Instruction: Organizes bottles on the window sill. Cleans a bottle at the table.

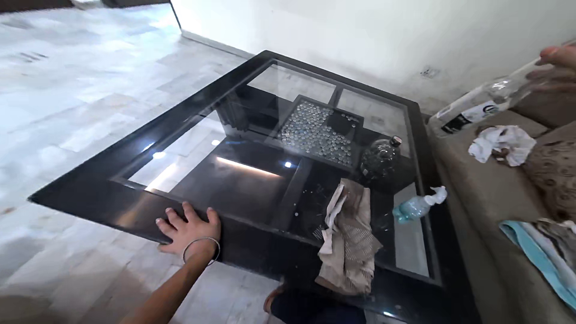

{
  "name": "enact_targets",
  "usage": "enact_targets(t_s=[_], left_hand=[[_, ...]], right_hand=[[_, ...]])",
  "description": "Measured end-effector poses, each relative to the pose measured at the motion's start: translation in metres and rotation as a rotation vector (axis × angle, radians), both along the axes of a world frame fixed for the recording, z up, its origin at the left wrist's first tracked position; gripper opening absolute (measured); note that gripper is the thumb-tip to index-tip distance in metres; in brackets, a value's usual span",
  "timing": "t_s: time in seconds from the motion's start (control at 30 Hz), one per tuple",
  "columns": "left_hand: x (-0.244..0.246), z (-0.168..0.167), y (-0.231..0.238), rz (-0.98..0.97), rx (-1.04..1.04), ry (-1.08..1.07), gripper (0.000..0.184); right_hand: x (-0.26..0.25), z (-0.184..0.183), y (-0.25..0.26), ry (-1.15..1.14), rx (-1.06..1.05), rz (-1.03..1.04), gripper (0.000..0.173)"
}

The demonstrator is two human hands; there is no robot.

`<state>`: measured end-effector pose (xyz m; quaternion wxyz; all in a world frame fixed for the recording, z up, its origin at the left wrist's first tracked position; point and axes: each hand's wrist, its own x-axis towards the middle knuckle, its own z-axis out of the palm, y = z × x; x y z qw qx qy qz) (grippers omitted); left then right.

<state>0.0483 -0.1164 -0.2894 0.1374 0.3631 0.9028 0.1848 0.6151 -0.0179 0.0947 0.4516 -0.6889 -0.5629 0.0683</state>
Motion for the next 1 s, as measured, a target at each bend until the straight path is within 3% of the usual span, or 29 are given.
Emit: enact_targets(t_s=[0.13,0.27,0.37,0.57,0.8,1.0], left_hand=[[-0.003,-0.002,-0.001,-0.015,0.021,-0.005,0.065],[-0.003,-0.002,-0.003,-0.033,0.001,-0.023,0.064],[-0.003,0.001,-0.002,-0.038,-0.018,-0.039,0.065],[0.0,0.002,0.003,-0.027,-0.099,-0.033,0.064],[0.003,0.004,0.003,-0.018,-0.112,-0.023,0.064],[0.002,0.004,0.002,-0.029,-0.094,-0.019,0.062]], right_hand=[[-0.051,0.001,-0.023,-0.023,-0.004,0.202,0.048],[-0.184,-0.033,-0.069,0.031,-0.126,0.133,0.035],[-0.242,-0.073,-0.07,0.019,-0.202,0.133,0.039],[-0.282,-0.148,-0.043,-0.096,-0.17,0.231,0.049],[-0.309,-0.186,-0.041,-0.231,-0.201,0.292,0.05],[-0.326,-0.21,-0.049,-0.192,-0.19,0.348,0.049]])
